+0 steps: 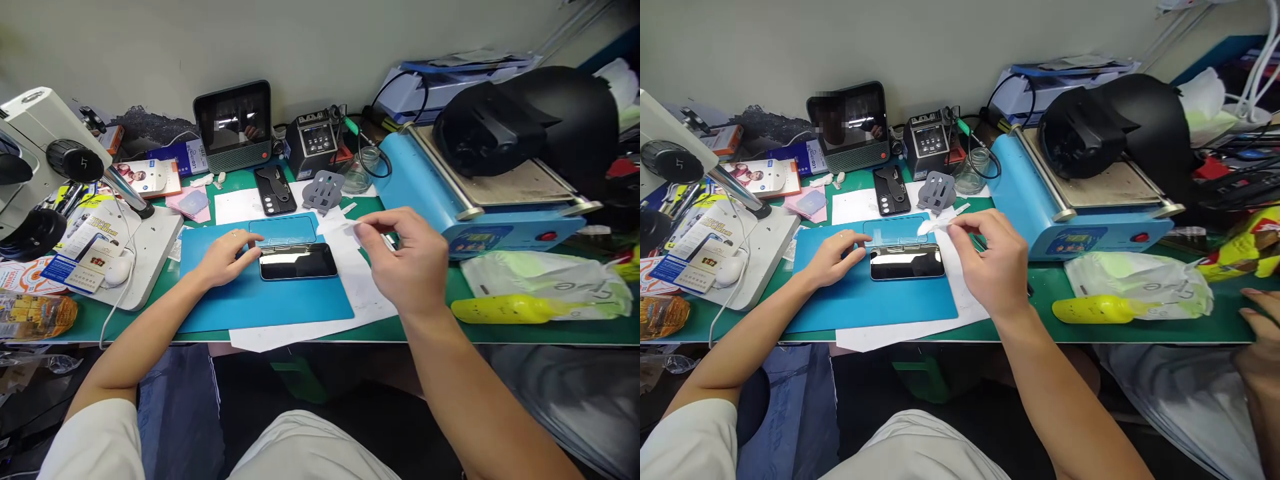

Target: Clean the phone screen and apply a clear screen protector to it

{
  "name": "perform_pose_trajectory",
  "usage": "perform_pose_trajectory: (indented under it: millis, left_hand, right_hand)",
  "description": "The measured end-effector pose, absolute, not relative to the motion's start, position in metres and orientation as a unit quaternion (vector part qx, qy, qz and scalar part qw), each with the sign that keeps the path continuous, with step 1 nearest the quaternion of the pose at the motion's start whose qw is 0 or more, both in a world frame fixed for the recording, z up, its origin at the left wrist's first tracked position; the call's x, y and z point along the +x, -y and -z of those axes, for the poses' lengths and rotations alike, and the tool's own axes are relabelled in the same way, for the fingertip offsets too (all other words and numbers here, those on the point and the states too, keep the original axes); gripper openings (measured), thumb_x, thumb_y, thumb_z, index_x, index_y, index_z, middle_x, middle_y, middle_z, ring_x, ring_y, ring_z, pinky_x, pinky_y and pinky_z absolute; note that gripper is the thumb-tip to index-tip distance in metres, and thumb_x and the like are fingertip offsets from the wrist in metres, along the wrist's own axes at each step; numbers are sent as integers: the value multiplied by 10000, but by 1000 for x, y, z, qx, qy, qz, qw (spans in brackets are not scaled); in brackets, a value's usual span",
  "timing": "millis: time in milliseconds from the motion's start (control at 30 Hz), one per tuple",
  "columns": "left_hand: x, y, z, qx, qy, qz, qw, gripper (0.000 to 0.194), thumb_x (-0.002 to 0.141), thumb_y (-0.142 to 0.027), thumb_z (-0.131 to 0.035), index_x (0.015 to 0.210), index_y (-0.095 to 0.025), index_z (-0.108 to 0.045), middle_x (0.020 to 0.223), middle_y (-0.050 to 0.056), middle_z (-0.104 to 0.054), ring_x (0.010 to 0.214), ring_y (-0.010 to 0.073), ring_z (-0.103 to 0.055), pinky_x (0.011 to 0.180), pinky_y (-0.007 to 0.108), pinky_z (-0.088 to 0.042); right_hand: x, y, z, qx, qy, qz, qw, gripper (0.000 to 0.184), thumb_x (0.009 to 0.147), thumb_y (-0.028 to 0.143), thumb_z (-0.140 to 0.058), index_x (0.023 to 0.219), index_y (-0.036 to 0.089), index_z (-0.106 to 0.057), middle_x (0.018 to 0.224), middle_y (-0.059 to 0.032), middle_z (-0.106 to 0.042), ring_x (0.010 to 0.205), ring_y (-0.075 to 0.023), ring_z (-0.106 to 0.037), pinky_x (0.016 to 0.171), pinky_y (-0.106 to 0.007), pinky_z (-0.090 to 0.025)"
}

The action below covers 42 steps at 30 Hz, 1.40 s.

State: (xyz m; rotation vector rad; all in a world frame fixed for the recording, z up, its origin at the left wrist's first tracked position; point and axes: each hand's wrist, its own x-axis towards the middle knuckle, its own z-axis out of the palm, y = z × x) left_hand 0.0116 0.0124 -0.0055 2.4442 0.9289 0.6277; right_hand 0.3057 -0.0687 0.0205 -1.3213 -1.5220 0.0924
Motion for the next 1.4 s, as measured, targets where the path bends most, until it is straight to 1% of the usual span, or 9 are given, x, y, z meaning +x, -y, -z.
perform_pose_trajectory:
  millis: [67,300,400,500,633,800,967,1233,1400]
  left_hand:
    - [12,-12,4,890,-328,-218,230,465,1091,-537,-420,1305,-200,-659,1032,68,-733,925,220,-639,866,359,-487]
    - [11,-13,1,899,-317,-195,232,497,1095,-559,-391,1354,-211,-634,1102,84,-725,979,240,-627,897,378,-489]
    - [11,-12,-1,911,-301,-167,229,576,1065,-636,-427,1408,-206,-601,1184,110,-704,1052,273,-621,940,409,-498]
    - [13,-12,-4,922,-284,-139,225,735,966,-745,-553,1470,-209,-556,1288,142,-663,1135,316,-610,993,449,-497]
    - [15,-10,-4,930,-282,-122,203,875,854,-764,-703,1523,-235,-509,1382,157,-616,1201,346,-596,1062,497,-485]
    - [16,-9,-4,934,-282,-112,189,912,836,-743,-740,1544,-229,-482,1402,166,-604,1208,353,-591,1071,521,-488]
    - [15,-11,-5,939,-268,-117,179,1032,792,-802,-729,1580,-206,-429,1423,187,-584,1242,376,-579,1094,545,-469]
    - [15,-10,-7,937,-268,-94,201,1144,736,-807,-776,1631,-221,-371,1470,197,-559,1275,394,-565,1103,548,-462]
    - [14,-11,-4,930,-280,-100,217,1196,694,-785,-827,1653,-254,-347,1494,191,-550,1279,407,-563,1111,566,-456]
  right_hand:
    - [313,73,-15,-541,675,-9,501,80,981,258,-650,916,245,-695,898,-52,-727,874,-245,-672,800,-407,-536]
    - [313,99,19,-507,790,-79,336,205,1046,274,-549,1001,211,-738,1077,-105,-757,1010,-270,-708,903,-461,-573]
    - [308,108,18,-510,791,-83,327,268,1065,309,-522,1147,194,-751,1174,-129,-765,1107,-288,-714,978,-487,-581]
    - [302,112,17,-513,800,-87,300,375,1077,373,-496,1321,183,-708,1291,-147,-748,1236,-313,-688,1064,-517,-571]
    - [293,108,30,-522,818,-72,230,568,1078,481,-452,1511,132,-568,1489,-199,-635,1412,-358,-579,1152,-567,-513]
    - [275,90,42,-516,836,-87,167,803,1061,614,-383,1641,60,-345,1681,-249,-379,1581,-379,-339,1250,-599,-376]
    - [243,92,38,-473,863,-99,147,969,1015,732,-337,1633,-13,-317,1703,-273,-296,1611,-371,-254,1290,-566,-309]
    - [264,119,40,-472,864,-93,147,913,1041,680,-349,1686,52,-197,1716,-244,-290,1610,-349,-262,1267,-564,-364]
    - [285,115,41,-529,831,-100,140,933,1046,662,-362,1712,111,-10,1737,-239,-230,1610,-377,-242,1250,-602,-376]
